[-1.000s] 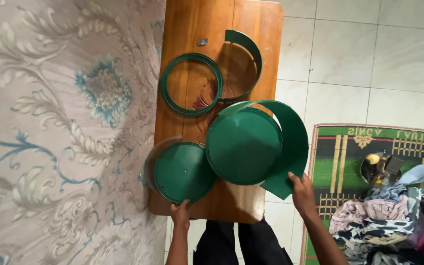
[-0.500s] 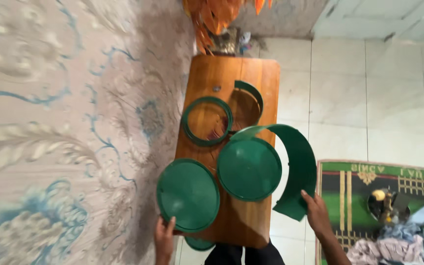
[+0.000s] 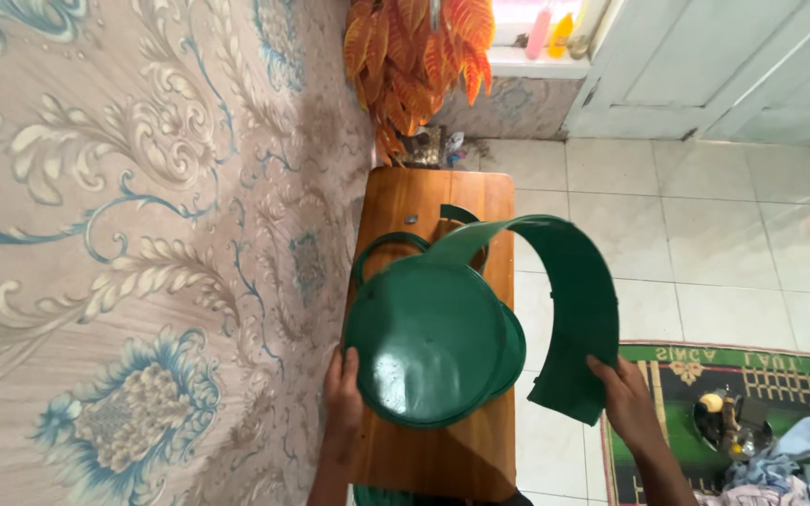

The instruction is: The person assembles green plastic components on a wooden table. They fit a curved green plastic ring around a green plastic lid, then repeat the process with a second lid and ring, stacking the assembled units.

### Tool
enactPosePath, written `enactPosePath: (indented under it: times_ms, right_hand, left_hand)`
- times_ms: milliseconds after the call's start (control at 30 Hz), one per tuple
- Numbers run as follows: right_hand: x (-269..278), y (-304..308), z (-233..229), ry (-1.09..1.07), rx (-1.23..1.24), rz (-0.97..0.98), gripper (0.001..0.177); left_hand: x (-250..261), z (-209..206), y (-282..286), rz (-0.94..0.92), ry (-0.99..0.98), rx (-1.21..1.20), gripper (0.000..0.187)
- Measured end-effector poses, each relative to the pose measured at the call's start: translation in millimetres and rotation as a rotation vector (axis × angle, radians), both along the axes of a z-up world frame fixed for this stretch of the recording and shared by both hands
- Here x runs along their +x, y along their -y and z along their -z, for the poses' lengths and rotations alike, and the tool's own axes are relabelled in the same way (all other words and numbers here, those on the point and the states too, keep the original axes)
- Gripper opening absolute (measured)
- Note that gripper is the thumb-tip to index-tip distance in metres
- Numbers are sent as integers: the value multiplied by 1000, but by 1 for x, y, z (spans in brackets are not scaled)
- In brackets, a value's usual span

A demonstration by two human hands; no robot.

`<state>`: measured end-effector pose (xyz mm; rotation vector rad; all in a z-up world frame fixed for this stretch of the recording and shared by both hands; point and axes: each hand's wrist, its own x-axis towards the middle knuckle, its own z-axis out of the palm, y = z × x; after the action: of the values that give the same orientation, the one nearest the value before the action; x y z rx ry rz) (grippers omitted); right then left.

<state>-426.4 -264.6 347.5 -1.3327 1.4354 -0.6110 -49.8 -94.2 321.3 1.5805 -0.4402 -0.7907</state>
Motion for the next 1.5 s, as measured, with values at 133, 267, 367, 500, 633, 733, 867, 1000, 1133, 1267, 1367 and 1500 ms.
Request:
enactPosePath:
  times_ms: [133,267,367,500,633,733,867,1000,1133,1267,1367,1500]
  right_hand:
    - [-2,-6,-28,-20,-79,-115,33]
    - [-2,-15,-74,-175,-171,-192,32]
    - [7,-21,-105,-192,-222,-196,33]
    - [10,-33,-121,-105,-317,-247,34]
    - [13,-35,-126,-99,-333,-277,31]
    - [11,-38,-132,-166,-255,-266,37]
    - [8,-36,-136,-218,-312,-287,39]
    - [9,-39,-146,-242,-287,-258,40]
    - [12,-40,-152,-296,-244,-240,38]
    - [13,-40,-154,-290,-271,-259,40]
    - [13,-41,-155,-295,-278,-268,39]
    - [15,-40,-161,-330,-249,-286,39]
  left_hand:
    - [-20,-50,18,117,328,597,63]
    - [-33,-57,33,117,-10,251,71]
    - [-37,-63,43,116,-115,104,71]
    - [-47,-87,28,206,87,369,70]
    - [-52,-79,35,174,-55,204,69]
    - [-52,-66,41,139,-166,137,69]
    - [-48,-72,35,160,-89,402,69]
    - [-44,-71,31,209,-104,168,70]
    - [-45,-69,30,205,-100,241,71]
    - [-44,-62,33,182,-183,173,71]
    - [-41,-48,31,194,-155,59,70]
    - [-30,-24,27,242,-55,47,63]
